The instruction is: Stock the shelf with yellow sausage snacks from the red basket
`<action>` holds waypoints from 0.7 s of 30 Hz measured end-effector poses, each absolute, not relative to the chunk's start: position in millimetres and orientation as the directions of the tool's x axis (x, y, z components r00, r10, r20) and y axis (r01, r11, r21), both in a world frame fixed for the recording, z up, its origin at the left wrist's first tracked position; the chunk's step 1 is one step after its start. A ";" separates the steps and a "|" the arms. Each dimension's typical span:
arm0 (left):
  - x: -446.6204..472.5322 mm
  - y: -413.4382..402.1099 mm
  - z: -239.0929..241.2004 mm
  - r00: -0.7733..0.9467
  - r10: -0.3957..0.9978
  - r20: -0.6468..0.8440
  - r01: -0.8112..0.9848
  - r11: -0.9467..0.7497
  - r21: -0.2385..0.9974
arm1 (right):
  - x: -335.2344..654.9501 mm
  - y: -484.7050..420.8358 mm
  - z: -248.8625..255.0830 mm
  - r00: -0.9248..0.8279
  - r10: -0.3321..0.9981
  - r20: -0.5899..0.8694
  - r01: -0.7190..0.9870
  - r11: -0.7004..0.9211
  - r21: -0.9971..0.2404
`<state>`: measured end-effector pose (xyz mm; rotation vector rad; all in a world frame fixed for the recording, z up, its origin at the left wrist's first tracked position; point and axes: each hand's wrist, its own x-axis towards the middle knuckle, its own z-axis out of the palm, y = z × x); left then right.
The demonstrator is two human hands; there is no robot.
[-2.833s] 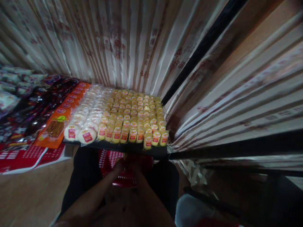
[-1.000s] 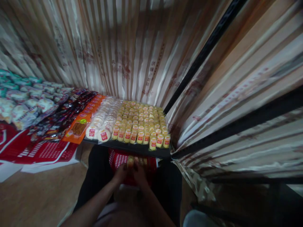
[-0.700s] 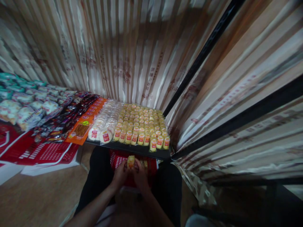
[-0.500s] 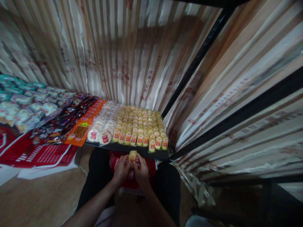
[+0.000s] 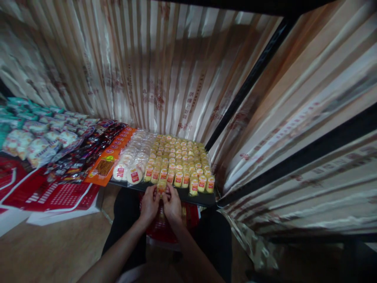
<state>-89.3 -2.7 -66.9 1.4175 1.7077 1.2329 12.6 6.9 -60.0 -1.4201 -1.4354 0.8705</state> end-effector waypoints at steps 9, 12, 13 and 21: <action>-78.0 6.7 -61.0 -0.129 0.984 0.126 0.423 -0.061 0.904 | 17.5 2.4 -67.3 0.238 0.954 0.184 0.429 0.067 -0.901; -56.8 14.8 -58.2 -0.075 0.987 0.140 0.404 -0.099 0.910 | 33.5 0.5 -73.7 0.307 0.921 0.239 0.510 0.053 -0.858; -49.8 17.8 -57.1 -0.068 0.988 0.139 0.406 -0.100 0.909 | 38.2 0.5 -76.2 0.320 0.911 0.259 0.535 0.051 -0.843; -11.9 33.5 -58.9 0.000 0.995 0.103 0.391 -0.095 0.916 | 64.5 4.1 -88.4 0.335 0.846 0.414 0.681 0.086 -0.727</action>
